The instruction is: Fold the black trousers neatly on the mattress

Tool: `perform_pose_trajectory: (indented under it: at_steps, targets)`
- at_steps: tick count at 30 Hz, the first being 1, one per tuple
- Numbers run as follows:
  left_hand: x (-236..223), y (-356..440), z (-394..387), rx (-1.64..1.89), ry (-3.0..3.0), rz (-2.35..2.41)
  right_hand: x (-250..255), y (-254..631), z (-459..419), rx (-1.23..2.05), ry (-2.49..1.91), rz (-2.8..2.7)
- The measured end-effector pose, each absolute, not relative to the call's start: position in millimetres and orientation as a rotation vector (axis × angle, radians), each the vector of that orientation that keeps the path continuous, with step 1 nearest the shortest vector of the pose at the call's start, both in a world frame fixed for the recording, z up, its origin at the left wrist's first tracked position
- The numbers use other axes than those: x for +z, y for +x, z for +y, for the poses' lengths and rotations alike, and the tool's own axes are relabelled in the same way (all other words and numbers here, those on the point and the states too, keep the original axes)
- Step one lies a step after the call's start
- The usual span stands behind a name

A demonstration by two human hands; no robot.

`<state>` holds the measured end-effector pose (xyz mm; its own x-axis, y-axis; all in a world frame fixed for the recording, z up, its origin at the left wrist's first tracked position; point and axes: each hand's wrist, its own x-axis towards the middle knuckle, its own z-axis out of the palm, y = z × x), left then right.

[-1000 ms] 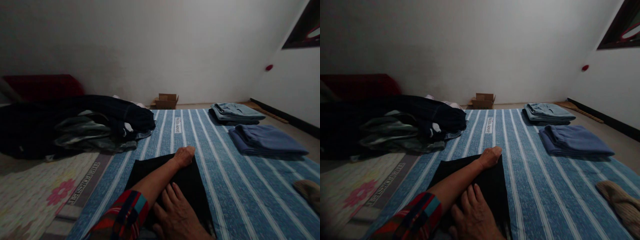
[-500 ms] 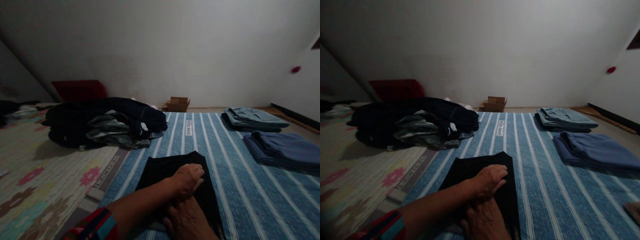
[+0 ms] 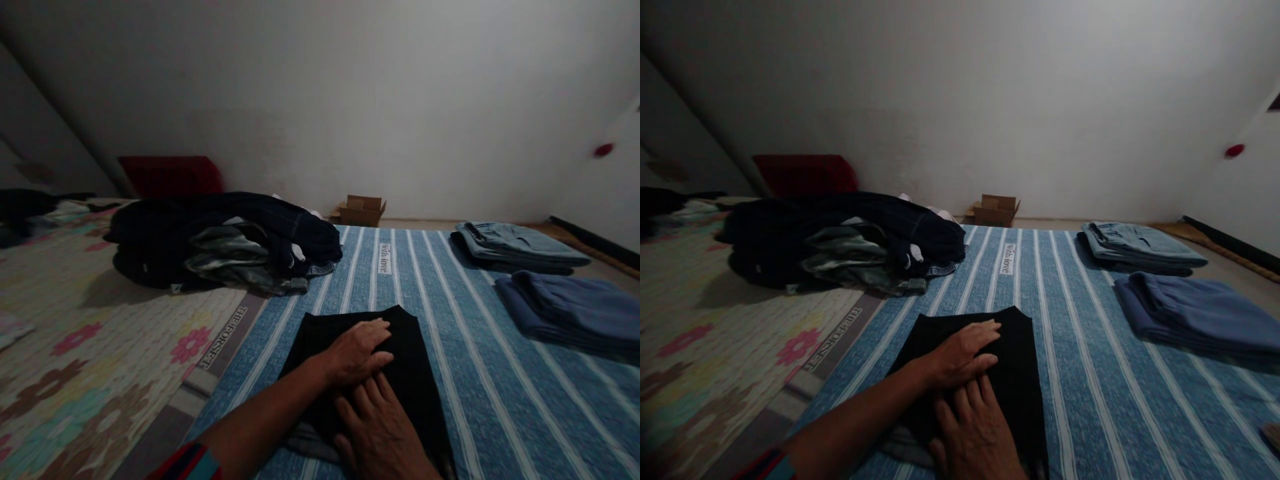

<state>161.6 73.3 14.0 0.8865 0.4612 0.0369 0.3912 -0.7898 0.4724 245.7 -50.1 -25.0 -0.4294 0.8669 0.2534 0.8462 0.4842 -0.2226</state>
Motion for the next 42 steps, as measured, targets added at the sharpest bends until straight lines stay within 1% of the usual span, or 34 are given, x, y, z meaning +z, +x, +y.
perform_pose_trajectory:
  at_steps: [3, 8, 13, 20, 25, 29, 35, 39, 42]
  targets:
    - [18.4, 142.7, 71.6, 0.232, 2.727, 0.777, -27.7, 246.9, -50.6, 0.081, -1.447, -2.411]
    - [19.3, 112.9, 76.3, -0.013, 2.694, 1.110, -32.5, 247.9, -53.2, 0.062, -1.472, -2.412]
    - [13.9, 106.9, 81.1, -0.036, 2.671, 1.110, -32.7, 247.3, -53.4, 0.070, -1.485, -2.406]
    - [6.1, 101.7, 81.5, 0.109, 2.741, 1.102, -26.3, 248.4, -52.0, 0.135, -1.504, -2.414]
    - [11.6, 85.9, 61.2, 0.208, 2.782, 1.178, -26.1, 250.5, -55.1, 0.110, -1.476, -2.388]
    - [6.6, 69.0, 45.2, 0.169, 2.689, 1.193, -30.2, 248.4, -57.6, 0.072, -1.442, -2.409]
    - [-2.8, 63.0, 43.4, 0.100, 2.615, 1.241, -27.2, 245.1, -59.4, 0.102, -1.452, -2.404]
    - [-3.2, 59.7, 43.6, 0.180, 2.625, 1.212, -20.7, 262.3, -62.1, 0.024, -1.499, -2.217]
    - [-5.9, 52.9, 41.5, 0.279, 2.596, 1.229, -18.4, 294.3, -64.7, 0.021, -1.646, -1.852]
